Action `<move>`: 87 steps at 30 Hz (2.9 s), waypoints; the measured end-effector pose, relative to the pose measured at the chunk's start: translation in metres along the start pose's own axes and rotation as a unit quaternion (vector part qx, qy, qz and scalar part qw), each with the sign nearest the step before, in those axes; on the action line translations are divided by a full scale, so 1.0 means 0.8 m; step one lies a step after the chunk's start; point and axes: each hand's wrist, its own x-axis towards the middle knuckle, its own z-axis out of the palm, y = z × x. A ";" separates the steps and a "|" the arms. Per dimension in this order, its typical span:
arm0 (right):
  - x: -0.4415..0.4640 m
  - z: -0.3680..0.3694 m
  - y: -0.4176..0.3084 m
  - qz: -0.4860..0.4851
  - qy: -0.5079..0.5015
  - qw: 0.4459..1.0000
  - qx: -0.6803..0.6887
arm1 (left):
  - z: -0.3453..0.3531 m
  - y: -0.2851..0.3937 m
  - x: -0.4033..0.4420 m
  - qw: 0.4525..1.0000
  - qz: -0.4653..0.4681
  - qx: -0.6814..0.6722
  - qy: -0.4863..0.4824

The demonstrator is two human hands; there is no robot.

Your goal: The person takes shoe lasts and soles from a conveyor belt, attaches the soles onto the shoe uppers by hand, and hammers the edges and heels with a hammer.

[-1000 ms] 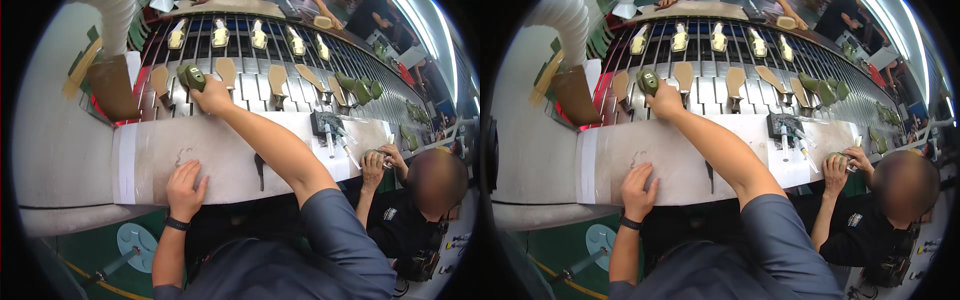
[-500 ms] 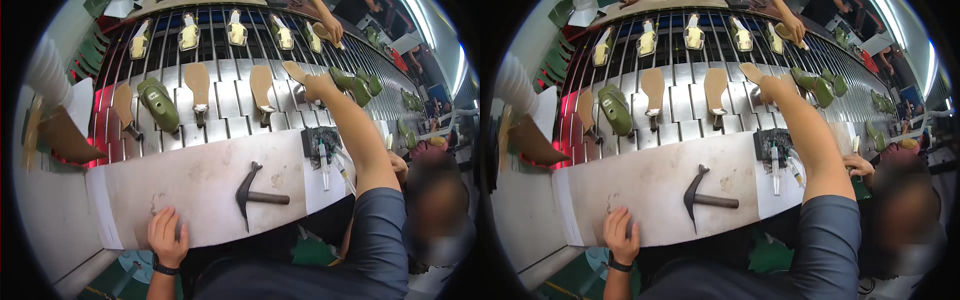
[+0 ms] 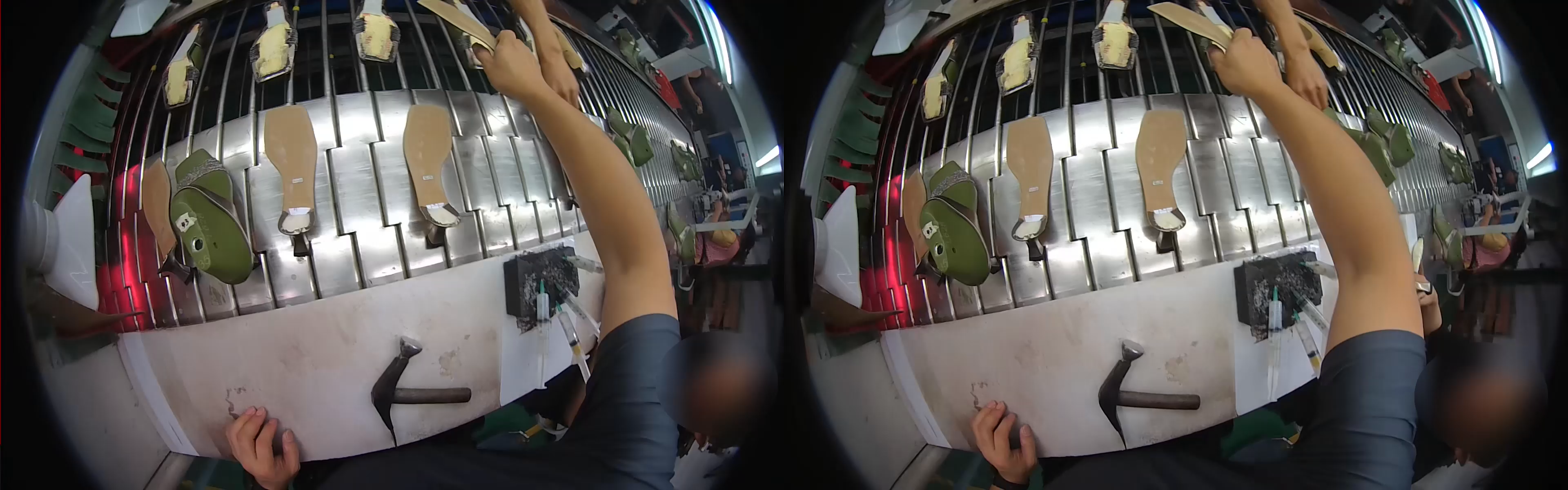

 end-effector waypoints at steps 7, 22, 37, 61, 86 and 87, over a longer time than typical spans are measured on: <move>0.109 0.097 0.012 0.056 -0.095 0.990 -0.087 | -0.002 -0.007 0.013 0.999 0.003 -0.011 0.032; -0.244 -0.252 -0.178 0.223 -0.253 0.830 0.444 | -0.020 0.020 0.040 0.977 0.055 -0.160 0.129; -0.573 -0.120 -0.379 0.219 -0.178 0.557 0.781 | -0.076 -0.059 0.068 0.920 0.016 -0.296 0.258; -0.580 -0.124 -0.336 0.020 -0.115 0.817 0.564 | -0.054 -0.030 0.046 0.670 0.013 -0.737 0.089; -0.688 -0.242 -0.322 -0.078 -0.178 0.646 0.738 | -0.100 0.087 0.029 0.726 0.090 -0.681 -0.032; -0.680 -0.252 -0.332 -0.085 -0.207 0.647 0.729 | -0.099 0.090 0.028 0.733 0.092 -0.673 -0.031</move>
